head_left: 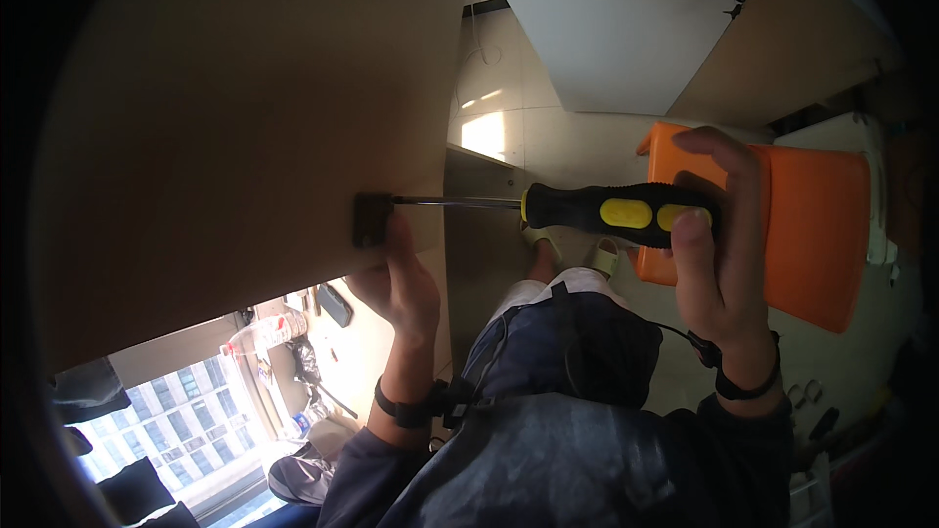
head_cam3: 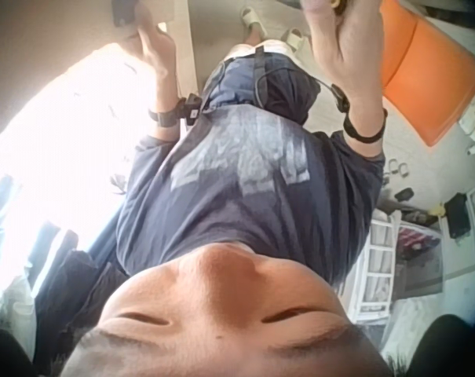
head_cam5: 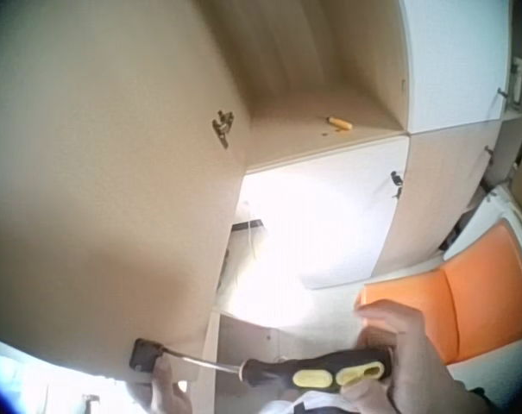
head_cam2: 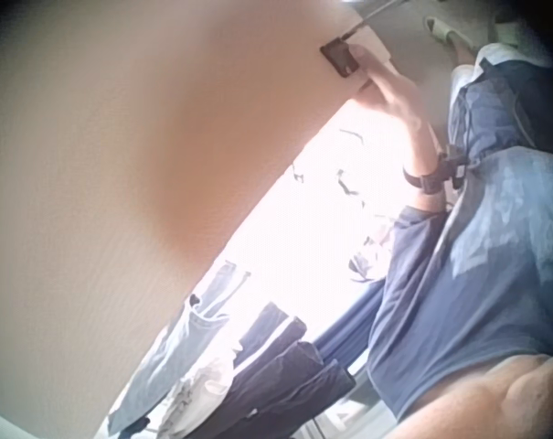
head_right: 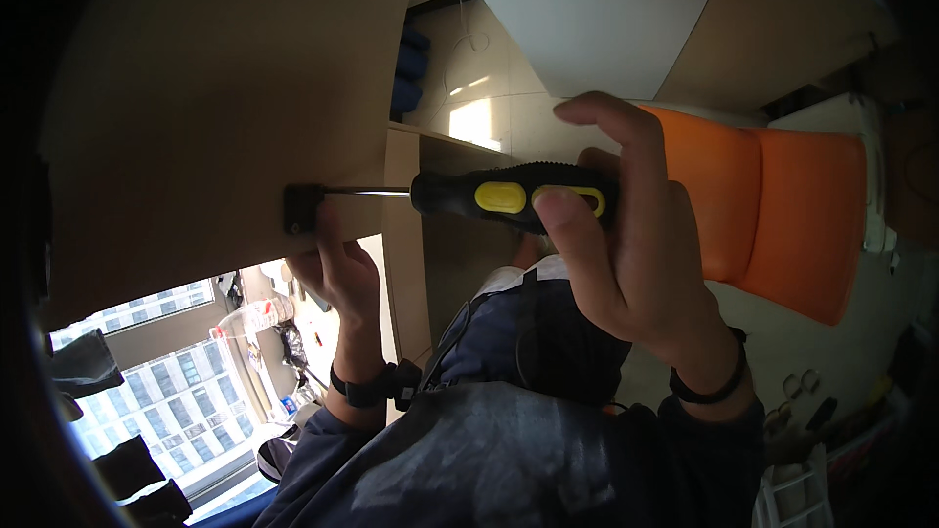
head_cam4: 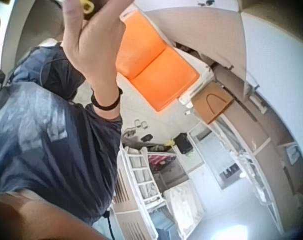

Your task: The person uses a screwdriver to tighten screws on a wooden cabinet door, working on multiple fasteners in sequence. The person adjusts hand positions and repositions the door to access different screw locations.

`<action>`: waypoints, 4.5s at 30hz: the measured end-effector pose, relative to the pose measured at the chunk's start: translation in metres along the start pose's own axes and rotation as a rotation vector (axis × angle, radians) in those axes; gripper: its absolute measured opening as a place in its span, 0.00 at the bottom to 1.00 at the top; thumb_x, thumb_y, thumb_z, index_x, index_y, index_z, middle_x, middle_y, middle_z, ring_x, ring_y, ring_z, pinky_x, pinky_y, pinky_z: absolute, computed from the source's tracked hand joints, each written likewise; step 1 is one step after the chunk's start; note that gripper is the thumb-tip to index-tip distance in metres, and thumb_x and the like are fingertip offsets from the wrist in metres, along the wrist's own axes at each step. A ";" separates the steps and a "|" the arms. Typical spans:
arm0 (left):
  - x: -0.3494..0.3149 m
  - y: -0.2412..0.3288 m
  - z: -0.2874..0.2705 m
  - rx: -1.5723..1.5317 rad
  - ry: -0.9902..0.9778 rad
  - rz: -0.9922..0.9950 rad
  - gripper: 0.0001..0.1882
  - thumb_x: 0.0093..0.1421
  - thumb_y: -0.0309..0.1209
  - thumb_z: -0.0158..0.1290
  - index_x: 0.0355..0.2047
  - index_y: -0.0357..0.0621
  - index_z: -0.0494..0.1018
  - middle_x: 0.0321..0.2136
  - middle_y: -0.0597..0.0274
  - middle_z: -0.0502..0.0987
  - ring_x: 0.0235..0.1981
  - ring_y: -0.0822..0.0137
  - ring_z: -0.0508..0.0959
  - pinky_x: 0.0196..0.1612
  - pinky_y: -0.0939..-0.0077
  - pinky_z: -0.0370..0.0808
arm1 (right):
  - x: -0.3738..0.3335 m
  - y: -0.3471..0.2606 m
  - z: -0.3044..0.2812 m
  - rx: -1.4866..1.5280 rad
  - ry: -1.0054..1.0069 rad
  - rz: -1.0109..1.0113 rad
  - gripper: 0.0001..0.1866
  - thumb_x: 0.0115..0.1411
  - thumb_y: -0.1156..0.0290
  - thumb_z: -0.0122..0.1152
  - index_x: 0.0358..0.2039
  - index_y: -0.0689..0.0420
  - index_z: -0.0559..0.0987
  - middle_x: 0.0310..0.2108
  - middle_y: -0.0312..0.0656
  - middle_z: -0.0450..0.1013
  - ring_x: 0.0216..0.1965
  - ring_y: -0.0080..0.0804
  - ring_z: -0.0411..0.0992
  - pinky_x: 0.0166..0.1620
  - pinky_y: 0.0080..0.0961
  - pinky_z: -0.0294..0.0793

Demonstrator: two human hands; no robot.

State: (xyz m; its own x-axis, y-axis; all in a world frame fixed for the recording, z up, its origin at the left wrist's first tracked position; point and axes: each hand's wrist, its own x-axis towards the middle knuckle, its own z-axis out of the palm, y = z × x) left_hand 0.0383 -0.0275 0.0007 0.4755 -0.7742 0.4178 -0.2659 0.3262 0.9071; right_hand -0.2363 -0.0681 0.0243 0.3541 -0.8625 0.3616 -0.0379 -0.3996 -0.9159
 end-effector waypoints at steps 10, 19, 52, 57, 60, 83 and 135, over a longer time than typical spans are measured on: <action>0.000 -0.002 0.003 -0.053 0.006 0.016 0.14 0.57 0.22 0.52 0.44 0.32 0.67 0.38 0.56 0.74 0.37 0.72 0.76 0.36 0.85 0.75 | 0.004 -0.004 0.010 0.081 0.060 -0.110 0.35 0.57 0.63 0.60 0.57 0.62 0.51 0.48 0.51 0.63 0.36 0.27 0.70 0.35 0.19 0.70; -0.001 -0.002 0.002 -0.079 0.012 0.010 0.14 0.58 0.20 0.51 0.45 0.33 0.67 0.39 0.55 0.74 0.38 0.70 0.76 0.37 0.83 0.76 | 0.000 -0.013 0.010 0.000 0.052 0.017 0.27 0.58 0.63 0.58 0.50 0.62 0.59 0.44 0.48 0.66 0.38 0.26 0.70 0.36 0.19 0.71; 0.003 -0.001 0.001 -0.038 0.009 -0.019 0.13 0.57 0.22 0.52 0.42 0.33 0.67 0.35 0.56 0.74 0.32 0.73 0.77 0.28 0.87 0.75 | 0.009 -0.027 0.016 -0.209 0.145 -0.194 0.24 0.58 0.59 0.58 0.45 0.63 0.63 0.43 0.50 0.67 0.40 0.28 0.71 0.36 0.20 0.72; 0.003 0.001 0.003 -0.010 0.021 0.017 0.12 0.57 0.21 0.52 0.42 0.34 0.67 0.35 0.57 0.74 0.32 0.73 0.77 0.29 0.87 0.75 | 0.004 -0.030 0.006 -0.308 0.028 0.164 0.29 0.54 0.66 0.63 0.49 0.64 0.61 0.48 0.49 0.65 0.44 0.31 0.70 0.40 0.21 0.72; 0.003 0.002 0.002 -0.067 0.029 -0.009 0.12 0.57 0.20 0.51 0.43 0.34 0.67 0.35 0.57 0.74 0.33 0.73 0.77 0.31 0.87 0.75 | 0.003 -0.027 0.004 -0.271 0.024 0.028 0.27 0.53 0.64 0.64 0.47 0.63 0.64 0.45 0.46 0.67 0.40 0.28 0.71 0.38 0.19 0.72; 0.000 0.012 0.016 -0.101 0.113 -0.058 0.06 0.57 0.22 0.53 0.33 0.32 0.70 0.28 0.65 0.71 0.28 0.77 0.68 0.32 0.87 0.63 | -0.002 -0.022 0.004 0.009 -0.005 0.116 0.29 0.56 0.63 0.61 0.51 0.62 0.58 0.45 0.47 0.64 0.35 0.24 0.67 0.35 0.17 0.68; 0.000 0.006 -0.004 0.145 -0.026 0.010 0.12 0.57 0.22 0.54 0.41 0.32 0.70 0.35 0.59 0.75 0.35 0.73 0.75 0.38 0.81 0.71 | 0.006 0.035 -0.045 0.579 0.884 0.117 0.19 0.65 0.57 0.44 0.45 0.60 0.69 0.42 0.41 0.70 0.40 0.31 0.71 0.48 0.31 0.68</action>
State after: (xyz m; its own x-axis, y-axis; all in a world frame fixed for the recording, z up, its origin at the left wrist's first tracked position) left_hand 0.0407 -0.0235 0.0061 0.4506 -0.7860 0.4234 -0.3894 0.2537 0.8854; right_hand -0.2776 -0.1008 0.0024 -0.4363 -0.8984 0.0505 0.5055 -0.2911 -0.8122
